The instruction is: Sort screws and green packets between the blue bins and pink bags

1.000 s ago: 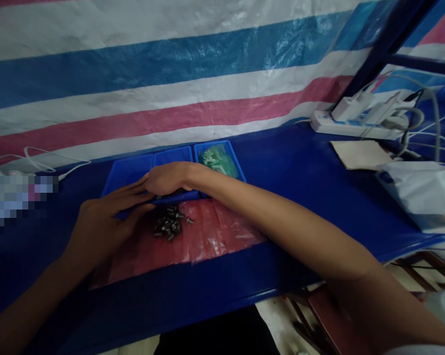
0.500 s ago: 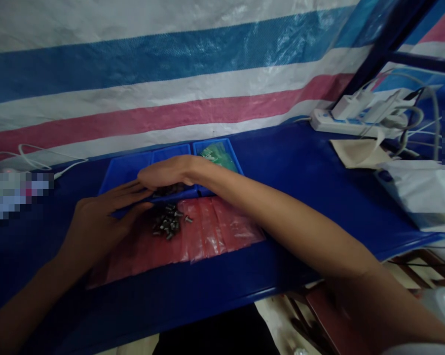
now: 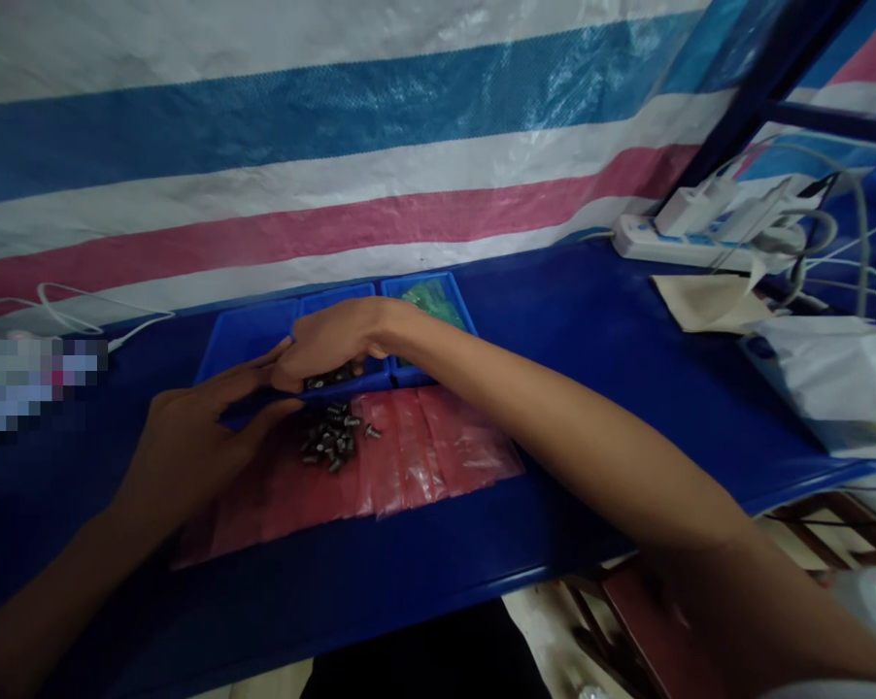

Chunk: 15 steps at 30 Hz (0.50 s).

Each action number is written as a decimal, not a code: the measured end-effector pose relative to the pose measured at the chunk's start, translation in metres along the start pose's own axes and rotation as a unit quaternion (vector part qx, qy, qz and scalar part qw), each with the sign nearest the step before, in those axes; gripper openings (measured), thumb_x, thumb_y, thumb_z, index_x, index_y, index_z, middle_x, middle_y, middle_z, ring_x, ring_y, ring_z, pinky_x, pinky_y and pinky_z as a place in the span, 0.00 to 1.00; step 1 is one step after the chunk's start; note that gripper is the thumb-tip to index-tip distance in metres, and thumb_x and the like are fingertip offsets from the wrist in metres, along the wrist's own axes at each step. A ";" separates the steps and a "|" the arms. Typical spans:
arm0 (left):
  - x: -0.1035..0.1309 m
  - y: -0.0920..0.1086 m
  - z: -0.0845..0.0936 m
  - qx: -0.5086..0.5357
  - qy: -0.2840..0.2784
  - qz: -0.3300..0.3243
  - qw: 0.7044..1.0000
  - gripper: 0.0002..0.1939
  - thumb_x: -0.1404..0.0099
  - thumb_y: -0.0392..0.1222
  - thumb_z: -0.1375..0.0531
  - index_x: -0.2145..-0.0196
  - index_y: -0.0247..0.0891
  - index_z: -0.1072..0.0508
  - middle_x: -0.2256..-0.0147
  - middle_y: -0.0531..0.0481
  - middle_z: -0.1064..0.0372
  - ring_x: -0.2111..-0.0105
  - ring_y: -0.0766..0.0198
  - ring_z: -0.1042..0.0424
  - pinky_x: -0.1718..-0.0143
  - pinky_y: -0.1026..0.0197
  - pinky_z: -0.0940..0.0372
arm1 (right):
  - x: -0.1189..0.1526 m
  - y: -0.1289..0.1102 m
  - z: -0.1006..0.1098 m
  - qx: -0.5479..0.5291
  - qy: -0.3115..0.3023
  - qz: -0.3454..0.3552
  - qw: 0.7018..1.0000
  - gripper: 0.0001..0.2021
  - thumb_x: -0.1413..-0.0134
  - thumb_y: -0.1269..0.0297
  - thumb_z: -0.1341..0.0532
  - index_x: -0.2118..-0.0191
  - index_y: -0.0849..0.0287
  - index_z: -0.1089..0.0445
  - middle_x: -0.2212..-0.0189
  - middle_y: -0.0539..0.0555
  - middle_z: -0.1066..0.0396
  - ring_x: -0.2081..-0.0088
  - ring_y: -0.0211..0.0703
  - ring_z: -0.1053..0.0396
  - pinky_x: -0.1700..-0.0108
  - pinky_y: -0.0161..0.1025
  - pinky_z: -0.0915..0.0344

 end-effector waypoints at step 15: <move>-0.003 0.003 0.000 0.012 -0.022 0.068 0.997 0.16 0.24 0.51 0.41 0.44 0.51 0.19 0.37 0.55 0.25 0.42 0.48 0.20 0.35 0.47 0.25 | 0.021 -0.009 0.005 -0.088 -0.047 0.110 0.989 0.07 0.45 0.81 0.33 0.70 0.64 0.25 0.80 0.41 0.28 0.74 0.32 0.26 0.71 0.29 0.32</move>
Point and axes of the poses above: each hand's wrist, its own x-axis away from the middle knuckle, its own z-axis out of the back of the hand, y = z × x, the point moved 5 cm from there along -x, towards the middle knuckle
